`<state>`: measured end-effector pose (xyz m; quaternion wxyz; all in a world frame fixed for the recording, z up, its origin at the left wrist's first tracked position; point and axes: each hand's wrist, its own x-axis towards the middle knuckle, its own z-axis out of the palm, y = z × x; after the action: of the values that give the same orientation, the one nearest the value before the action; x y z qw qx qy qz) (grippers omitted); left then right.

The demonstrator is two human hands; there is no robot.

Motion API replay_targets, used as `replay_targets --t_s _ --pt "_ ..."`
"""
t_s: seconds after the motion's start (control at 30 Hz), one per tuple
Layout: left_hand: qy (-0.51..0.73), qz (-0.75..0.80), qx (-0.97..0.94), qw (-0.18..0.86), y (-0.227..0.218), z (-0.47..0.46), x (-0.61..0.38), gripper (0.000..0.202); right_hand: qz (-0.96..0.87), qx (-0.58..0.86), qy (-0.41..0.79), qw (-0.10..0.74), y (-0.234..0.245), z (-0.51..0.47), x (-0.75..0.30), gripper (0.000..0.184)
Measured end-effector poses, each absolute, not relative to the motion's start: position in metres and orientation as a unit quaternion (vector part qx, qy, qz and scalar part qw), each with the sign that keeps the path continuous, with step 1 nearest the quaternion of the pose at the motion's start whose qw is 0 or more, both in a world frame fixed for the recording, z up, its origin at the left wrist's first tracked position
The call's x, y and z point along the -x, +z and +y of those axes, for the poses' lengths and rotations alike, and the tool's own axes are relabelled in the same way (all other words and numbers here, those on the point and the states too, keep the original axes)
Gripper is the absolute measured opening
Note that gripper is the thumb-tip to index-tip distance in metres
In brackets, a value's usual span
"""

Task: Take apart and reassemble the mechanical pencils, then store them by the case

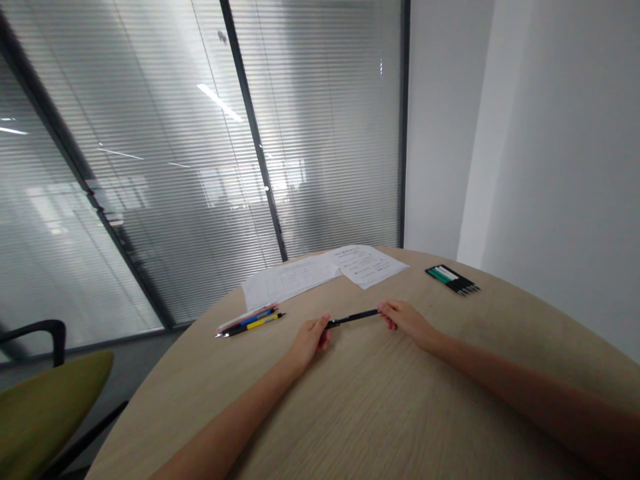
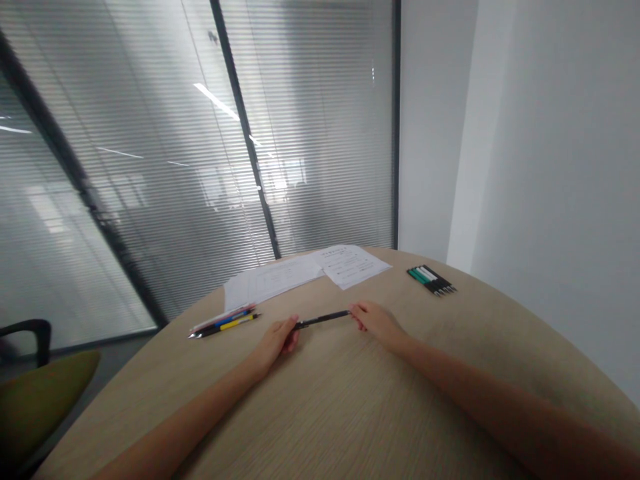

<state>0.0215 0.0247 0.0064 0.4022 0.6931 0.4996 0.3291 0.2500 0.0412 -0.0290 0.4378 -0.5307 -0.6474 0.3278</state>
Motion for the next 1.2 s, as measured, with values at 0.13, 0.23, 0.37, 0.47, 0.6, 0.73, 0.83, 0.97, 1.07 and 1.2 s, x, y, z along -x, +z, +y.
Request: replay_targets --t_s 0.13,0.23,0.37,0.47,0.6,0.73,0.83,0.97,1.07,1.2 --pt "0.341 0.499 -0.684 0.409 0.0072 0.0236 -0.0220 0.051 -0.649 0.522 0.335 0.441 -0.0247 0.0382 -0.2485 0.026" --pt "0.344 0.497 -0.683 0.409 0.0070 0.0239 -0.0217 0.052 -0.648 0.515 0.344 0.443 -0.0221 0.0362 -0.2476 0.022" --pt "0.351 0.493 -0.680 0.415 0.0077 0.0235 -0.0212 0.051 -0.635 0.498 0.379 0.452 -0.0221 0.0373 -0.2465 0.013" --pt "0.354 0.494 -0.677 0.415 0.0097 0.0216 -0.0219 0.051 -0.626 0.491 0.395 0.460 -0.0228 0.0389 -0.2461 0.016" --pt "0.350 0.495 -0.676 0.419 0.0107 0.0209 -0.0230 0.051 -0.634 0.496 0.378 0.458 -0.0231 0.0388 -0.2472 0.019" --pt "0.345 0.491 -0.678 0.424 0.0100 0.0221 -0.0228 0.051 -0.636 0.519 0.353 0.449 -0.0231 0.0376 -0.2470 0.028" --pt "0.346 0.492 -0.679 0.421 0.0105 0.0218 -0.0224 0.051 -0.631 0.529 0.353 0.444 -0.0230 0.0375 -0.2460 0.031" --pt "0.348 0.496 -0.681 0.411 0.0117 0.0205 -0.0226 0.051 -0.633 0.529 0.351 0.443 -0.0246 0.0387 -0.2468 0.030" --pt "0.348 0.498 -0.680 0.409 0.0116 0.0208 -0.0227 0.052 -0.637 0.526 0.347 0.445 -0.0252 0.0390 -0.2480 0.028" --pt "0.358 0.506 -0.674 0.403 0.0108 0.0223 -0.0219 0.053 -0.640 0.513 0.363 0.443 -0.0212 0.0366 -0.2468 0.017"
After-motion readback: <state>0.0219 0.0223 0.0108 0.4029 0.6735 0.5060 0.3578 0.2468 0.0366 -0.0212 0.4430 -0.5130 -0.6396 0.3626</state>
